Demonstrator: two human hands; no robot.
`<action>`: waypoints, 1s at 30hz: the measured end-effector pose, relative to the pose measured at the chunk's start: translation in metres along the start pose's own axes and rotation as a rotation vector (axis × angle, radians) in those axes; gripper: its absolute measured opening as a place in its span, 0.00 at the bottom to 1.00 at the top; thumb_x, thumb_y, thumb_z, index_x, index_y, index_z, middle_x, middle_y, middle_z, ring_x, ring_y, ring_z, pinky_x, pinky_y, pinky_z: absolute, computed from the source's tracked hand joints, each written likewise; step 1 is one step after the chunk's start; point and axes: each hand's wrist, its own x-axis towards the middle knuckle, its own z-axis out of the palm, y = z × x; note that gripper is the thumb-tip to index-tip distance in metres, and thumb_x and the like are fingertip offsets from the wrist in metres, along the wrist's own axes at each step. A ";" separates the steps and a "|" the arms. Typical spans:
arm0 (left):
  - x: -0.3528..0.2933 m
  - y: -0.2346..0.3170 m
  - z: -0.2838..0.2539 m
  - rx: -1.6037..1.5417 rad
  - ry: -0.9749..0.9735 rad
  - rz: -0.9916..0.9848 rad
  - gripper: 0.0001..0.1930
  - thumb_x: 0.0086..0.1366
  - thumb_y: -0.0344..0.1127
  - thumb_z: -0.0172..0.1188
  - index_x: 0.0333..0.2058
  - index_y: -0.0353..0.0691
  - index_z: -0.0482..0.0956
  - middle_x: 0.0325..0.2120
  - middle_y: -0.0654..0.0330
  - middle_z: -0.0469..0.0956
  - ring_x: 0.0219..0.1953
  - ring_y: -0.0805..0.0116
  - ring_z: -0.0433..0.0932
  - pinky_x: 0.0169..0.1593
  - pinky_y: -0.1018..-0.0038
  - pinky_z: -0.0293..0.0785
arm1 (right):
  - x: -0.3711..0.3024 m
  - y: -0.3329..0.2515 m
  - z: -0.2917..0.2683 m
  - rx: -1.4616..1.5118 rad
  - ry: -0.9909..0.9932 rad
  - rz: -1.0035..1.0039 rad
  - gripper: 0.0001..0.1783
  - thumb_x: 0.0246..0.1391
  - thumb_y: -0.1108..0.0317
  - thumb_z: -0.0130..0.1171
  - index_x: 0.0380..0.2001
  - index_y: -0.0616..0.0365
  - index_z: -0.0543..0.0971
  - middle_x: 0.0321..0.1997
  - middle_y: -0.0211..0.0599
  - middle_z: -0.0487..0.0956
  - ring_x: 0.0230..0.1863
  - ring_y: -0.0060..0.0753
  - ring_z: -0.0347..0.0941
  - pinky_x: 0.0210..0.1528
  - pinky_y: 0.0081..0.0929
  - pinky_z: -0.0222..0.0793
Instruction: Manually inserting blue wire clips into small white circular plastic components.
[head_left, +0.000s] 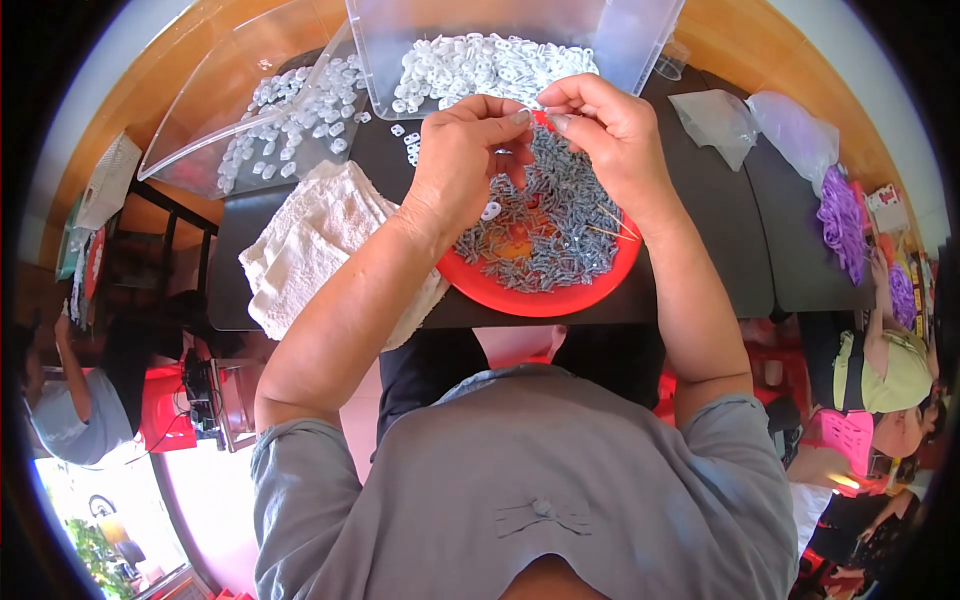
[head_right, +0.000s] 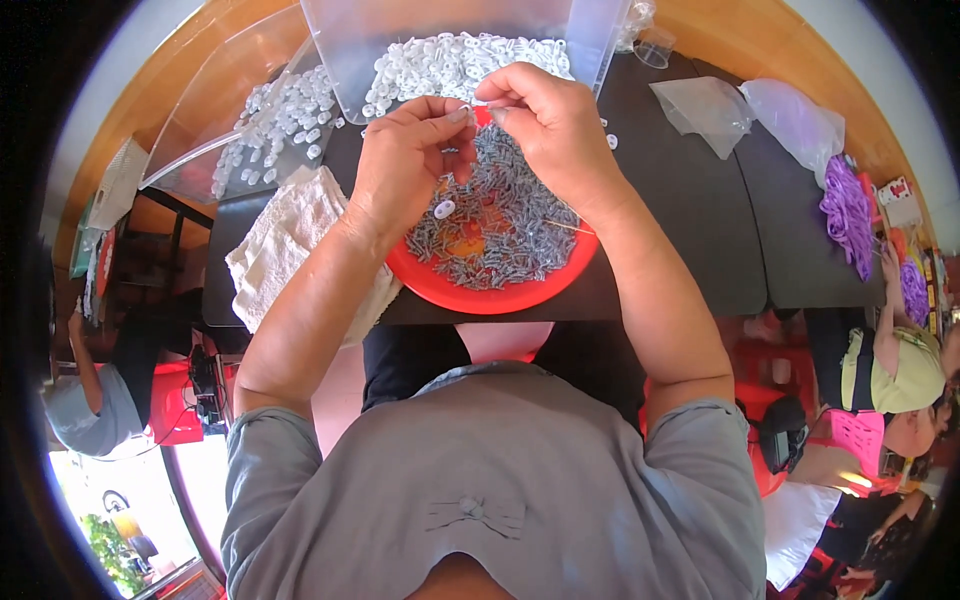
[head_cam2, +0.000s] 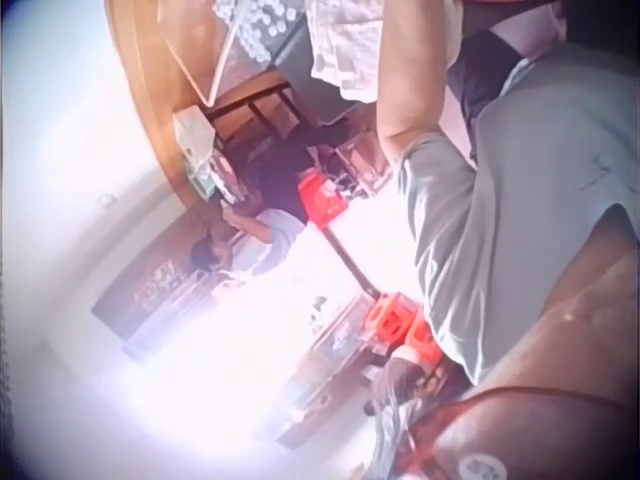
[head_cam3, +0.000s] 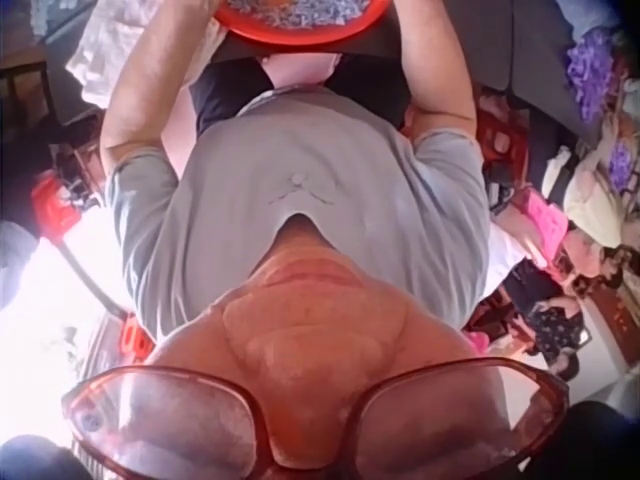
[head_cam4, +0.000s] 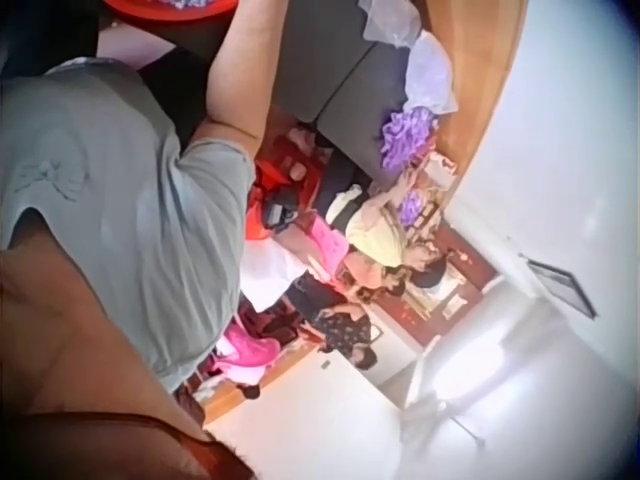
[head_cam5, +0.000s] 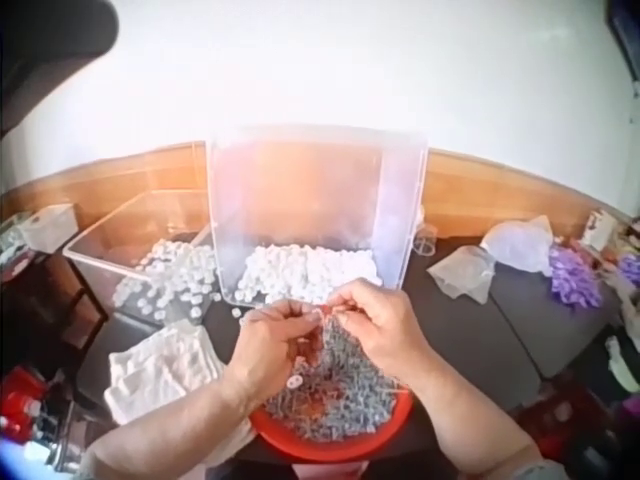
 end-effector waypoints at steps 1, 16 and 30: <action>0.000 0.001 0.000 -0.007 0.009 -0.003 0.05 0.62 0.27 0.58 0.33 0.30 0.76 0.25 0.58 0.76 0.24 0.69 0.76 0.22 0.75 0.71 | 0.000 -0.001 0.002 -0.040 0.002 -0.037 0.08 0.54 0.78 0.55 0.38 0.62 0.79 0.31 0.28 0.79 0.31 0.14 0.72 0.30 0.15 0.67; -0.003 -0.003 0.002 0.125 0.011 0.061 0.05 0.62 0.28 0.59 0.35 0.31 0.76 0.26 0.59 0.76 0.24 0.72 0.75 0.24 0.77 0.71 | -0.003 -0.006 0.007 -0.082 0.022 -0.121 0.06 0.52 0.81 0.55 0.34 0.63 0.76 0.30 0.27 0.78 0.29 0.14 0.71 0.29 0.14 0.66; -0.011 -0.010 0.013 0.188 0.118 0.164 0.05 0.61 0.26 0.60 0.33 0.30 0.76 0.22 0.59 0.76 0.20 0.74 0.72 0.20 0.79 0.67 | -0.005 -0.011 0.019 -0.151 0.044 -0.280 0.09 0.49 0.87 0.51 0.32 0.63 0.74 0.29 0.33 0.79 0.31 0.22 0.76 0.37 0.20 0.73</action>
